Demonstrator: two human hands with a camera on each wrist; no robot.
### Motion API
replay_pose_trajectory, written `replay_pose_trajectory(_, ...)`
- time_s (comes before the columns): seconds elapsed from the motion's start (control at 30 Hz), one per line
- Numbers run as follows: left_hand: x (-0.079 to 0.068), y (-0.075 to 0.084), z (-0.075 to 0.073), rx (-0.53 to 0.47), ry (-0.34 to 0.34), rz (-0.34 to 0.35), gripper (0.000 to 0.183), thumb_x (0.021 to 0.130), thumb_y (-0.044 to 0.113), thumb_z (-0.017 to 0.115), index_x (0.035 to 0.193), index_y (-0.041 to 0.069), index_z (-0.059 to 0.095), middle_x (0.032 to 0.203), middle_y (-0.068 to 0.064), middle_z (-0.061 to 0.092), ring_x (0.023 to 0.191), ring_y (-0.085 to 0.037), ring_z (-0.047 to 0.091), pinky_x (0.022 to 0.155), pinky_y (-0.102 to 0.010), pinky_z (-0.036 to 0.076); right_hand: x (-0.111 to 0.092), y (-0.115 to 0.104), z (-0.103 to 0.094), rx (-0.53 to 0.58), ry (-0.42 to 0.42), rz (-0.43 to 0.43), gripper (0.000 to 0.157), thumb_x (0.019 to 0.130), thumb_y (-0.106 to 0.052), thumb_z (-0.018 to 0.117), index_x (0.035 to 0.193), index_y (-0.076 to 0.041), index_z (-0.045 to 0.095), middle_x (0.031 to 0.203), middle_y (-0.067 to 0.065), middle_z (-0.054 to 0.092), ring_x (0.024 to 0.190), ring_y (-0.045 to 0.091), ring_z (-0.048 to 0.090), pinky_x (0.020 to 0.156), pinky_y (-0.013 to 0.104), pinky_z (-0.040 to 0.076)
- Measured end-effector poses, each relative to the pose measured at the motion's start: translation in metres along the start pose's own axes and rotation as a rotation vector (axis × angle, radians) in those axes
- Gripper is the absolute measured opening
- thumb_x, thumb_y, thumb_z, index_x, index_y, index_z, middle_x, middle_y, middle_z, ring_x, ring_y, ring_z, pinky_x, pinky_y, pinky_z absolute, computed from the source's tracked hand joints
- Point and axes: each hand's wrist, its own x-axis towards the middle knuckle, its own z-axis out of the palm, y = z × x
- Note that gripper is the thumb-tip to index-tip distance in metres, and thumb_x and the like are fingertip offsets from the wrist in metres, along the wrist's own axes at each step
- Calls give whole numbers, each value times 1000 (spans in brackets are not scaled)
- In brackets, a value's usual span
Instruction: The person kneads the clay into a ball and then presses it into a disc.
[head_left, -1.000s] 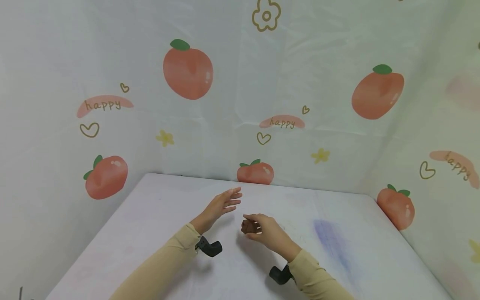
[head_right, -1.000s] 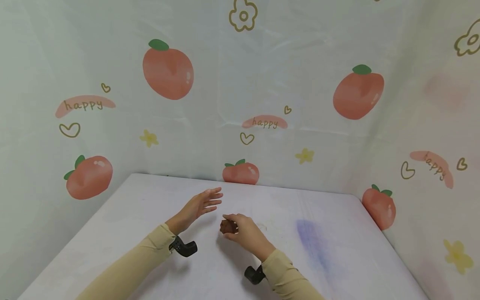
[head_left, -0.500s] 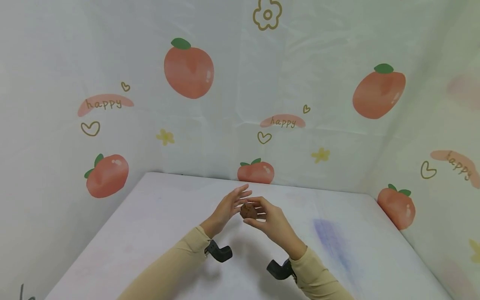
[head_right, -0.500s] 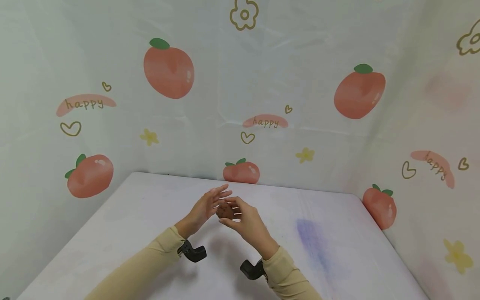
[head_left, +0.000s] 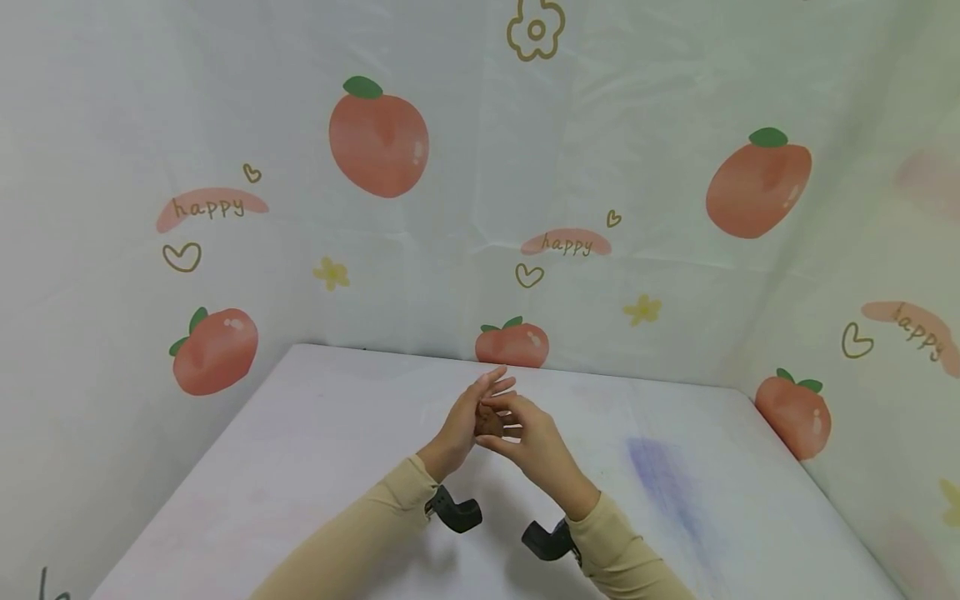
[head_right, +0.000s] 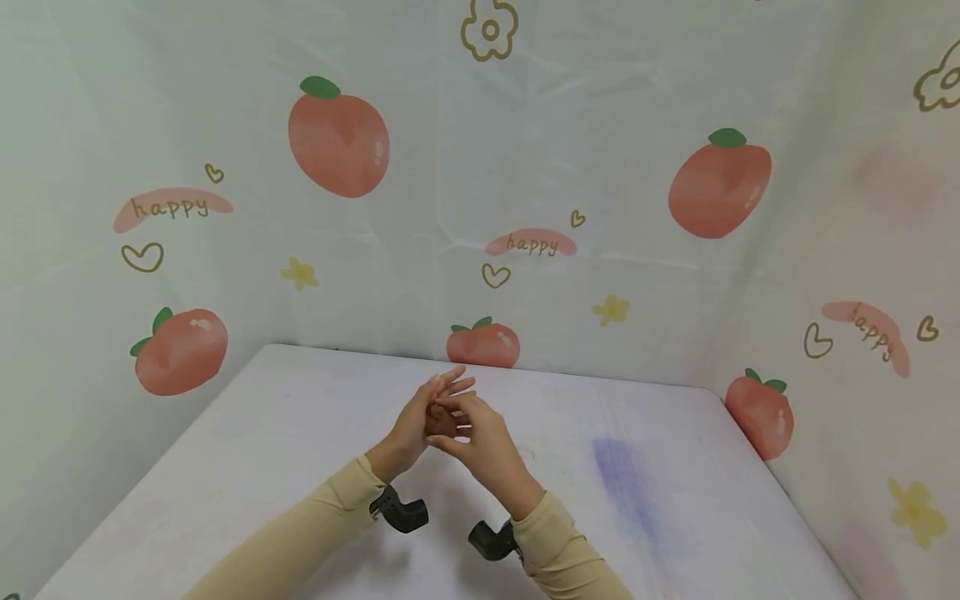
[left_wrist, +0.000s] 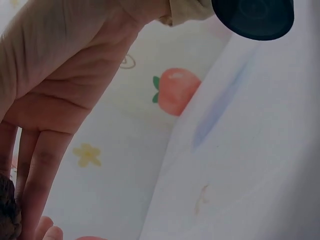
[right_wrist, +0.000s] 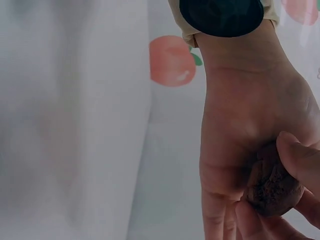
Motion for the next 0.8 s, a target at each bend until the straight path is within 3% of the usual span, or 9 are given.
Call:
replay_pose_trajectory(0.23,0,-3,3,-64,41,14,62,105,48,24,153,8,24,154,-15,35,140,-31,37,106,-49,41,-4,2,3,-29,35,-5,49,76,-14,81,122,-9,65,112,4,65,96,19,65,74,23,57)
replay_pose_trajectory(0.37,1,-6,3,-21,67,40,64,105,48,19,153,5,23,153,-17,37,139,-32,39,106,-37,43,-7,2,3,-94,52,-21,53,78,-19,79,128,-8,63,116,4,66,102,20,64,84,35,56)
replay_pose_trajectory(0.43,1,-6,3,-8,74,48,65,105,48,17,153,4,22,153,-17,37,138,-30,41,98,-28,49,-9,1,3,-123,71,-26,52,81,-22,77,129,-7,61,121,7,66,111,24,62,92,42,53)
replay_pose_trajectory(0.5,1,-6,3,0,80,47,67,104,50,16,153,4,22,152,-17,38,123,-27,56,81,-21,52,-9,1,2,-109,105,-10,51,86,-24,73,132,-6,59,128,9,63,121,28,57,99,48,48)
replay_pose_trajectory(0.57,1,-6,5,3,86,44,67,104,51,17,153,5,23,152,-17,38,120,-23,57,77,-19,51,-8,1,2,-48,155,25,49,93,-25,64,137,-6,53,137,10,57,130,31,50,105,53,42)
replay_pose_trajectory(0.63,1,-7,7,11,84,55,67,104,50,17,153,4,23,152,-19,37,121,-24,56,86,-25,52,-4,2,4,77,210,72,49,100,-26,53,144,-6,44,147,11,46,138,30,39,110,55,34)
replay_pose_trajectory(0.67,1,-7,9,10,83,65,68,104,51,18,153,3,23,152,-20,37,122,-26,56,96,-30,50,-1,3,6,170,231,101,49,103,-26,47,147,-7,38,152,10,39,143,30,32,113,56,28)
replay_pose_trajectory(0.73,1,-6,13,29,78,97,66,105,48,18,152,2,23,152,-22,36,138,-30,40,112,-40,36,5,6,12,366,269,166,50,107,-29,33,152,-9,27,159,8,26,148,28,19,117,57,19)
replay_pose_trajectory(0.8,0,-6,18,69,74,127,64,106,46,19,152,2,24,151,-22,36,140,-33,36,115,-47,27,11,7,20,586,301,265,53,107,-35,24,155,-13,18,163,5,13,150,26,7,119,56,9)
